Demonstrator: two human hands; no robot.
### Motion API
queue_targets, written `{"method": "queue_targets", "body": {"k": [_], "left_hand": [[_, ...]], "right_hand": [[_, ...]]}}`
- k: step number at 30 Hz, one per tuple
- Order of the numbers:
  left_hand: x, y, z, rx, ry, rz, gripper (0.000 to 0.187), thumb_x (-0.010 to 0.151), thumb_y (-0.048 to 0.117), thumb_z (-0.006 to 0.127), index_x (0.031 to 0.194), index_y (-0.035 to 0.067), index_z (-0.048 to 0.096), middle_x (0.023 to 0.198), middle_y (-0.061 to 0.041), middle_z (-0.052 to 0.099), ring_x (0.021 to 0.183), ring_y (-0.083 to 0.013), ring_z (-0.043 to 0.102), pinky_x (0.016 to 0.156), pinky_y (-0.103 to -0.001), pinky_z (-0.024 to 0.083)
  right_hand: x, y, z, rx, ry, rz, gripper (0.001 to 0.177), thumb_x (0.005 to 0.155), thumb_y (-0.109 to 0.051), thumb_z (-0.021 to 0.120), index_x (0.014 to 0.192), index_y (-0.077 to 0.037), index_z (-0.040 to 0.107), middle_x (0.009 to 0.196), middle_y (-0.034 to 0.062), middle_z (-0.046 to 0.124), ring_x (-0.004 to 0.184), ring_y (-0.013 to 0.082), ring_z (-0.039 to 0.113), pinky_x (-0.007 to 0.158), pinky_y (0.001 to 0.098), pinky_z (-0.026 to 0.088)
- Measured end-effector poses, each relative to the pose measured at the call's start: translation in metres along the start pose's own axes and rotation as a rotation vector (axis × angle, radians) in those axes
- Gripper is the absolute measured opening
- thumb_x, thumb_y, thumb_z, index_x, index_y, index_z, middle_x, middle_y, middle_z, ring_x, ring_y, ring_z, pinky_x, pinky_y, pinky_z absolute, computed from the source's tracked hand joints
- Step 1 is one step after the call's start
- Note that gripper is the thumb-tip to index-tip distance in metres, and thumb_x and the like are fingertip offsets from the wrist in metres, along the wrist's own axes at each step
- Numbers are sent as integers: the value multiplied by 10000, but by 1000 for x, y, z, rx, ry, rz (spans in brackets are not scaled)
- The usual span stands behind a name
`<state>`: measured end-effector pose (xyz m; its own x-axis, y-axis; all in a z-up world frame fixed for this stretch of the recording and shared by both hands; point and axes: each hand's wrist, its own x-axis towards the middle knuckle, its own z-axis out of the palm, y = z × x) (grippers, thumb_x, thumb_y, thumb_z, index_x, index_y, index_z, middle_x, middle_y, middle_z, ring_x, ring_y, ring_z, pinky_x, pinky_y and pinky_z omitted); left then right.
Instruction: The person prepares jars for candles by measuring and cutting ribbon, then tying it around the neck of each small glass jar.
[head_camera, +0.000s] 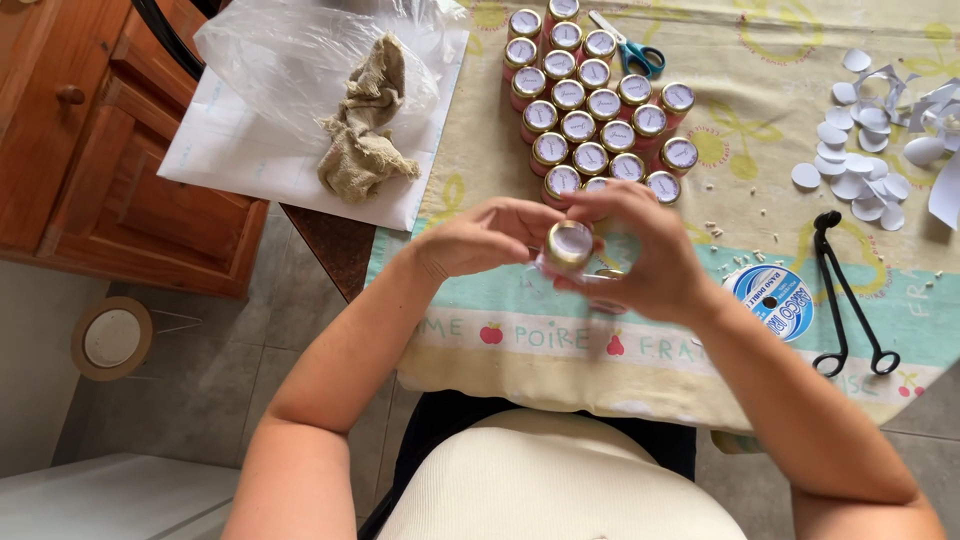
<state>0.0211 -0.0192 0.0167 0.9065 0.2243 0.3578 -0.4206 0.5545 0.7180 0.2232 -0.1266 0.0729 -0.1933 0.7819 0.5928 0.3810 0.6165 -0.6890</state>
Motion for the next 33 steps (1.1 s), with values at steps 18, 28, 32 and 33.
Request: {"method": "queue_targets", "body": {"k": [18, 28, 32, 33], "left_hand": [[-15, 27, -8, 1096, 1139, 794, 254, 1046, 269, 564, 1189, 61, 594, 980, -75, 676, 824, -134, 614, 683, -224, 466], [-11, 15, 14, 1257, 1202, 890, 158, 1000, 194, 636, 1116, 91, 667, 942, -21, 644, 800, -132, 570, 677, -253, 473], [48, -60, 115, 916, 483, 514, 158, 1005, 170, 548, 1103, 117, 660, 1114, -45, 697, 1057, -174, 691, 1010, -325, 571], [70, -90, 146, 471, -43, 185, 291, 1090, 334, 594, 1268, 145, 726, 1351, -21, 729, 1298, -143, 716, 1220, -338, 599]], "right_hand": [[74, 119, 53, -451, -330, -192, 603, 662, -488, 918, 1152, -187, 735, 1042, -7, 717, 1068, 207, 550, 1108, 469, 227], [73, 68, 5, -411, -333, -340, 848, 1020, -682, 240, 1416, 7, 535, 1254, 256, 609, 1279, 415, 561, 1074, 496, 441], [64, 57, -65, -855, -24, -189, 516, 793, -42, 843, 1294, 24, 738, 1199, 208, 719, 1167, 396, 644, 1052, 465, 369], [62, 70, -79, -978, 70, -135, 385, 957, -152, 900, 1311, -60, 781, 1214, 166, 713, 1169, 365, 625, 1094, 457, 217]]}}
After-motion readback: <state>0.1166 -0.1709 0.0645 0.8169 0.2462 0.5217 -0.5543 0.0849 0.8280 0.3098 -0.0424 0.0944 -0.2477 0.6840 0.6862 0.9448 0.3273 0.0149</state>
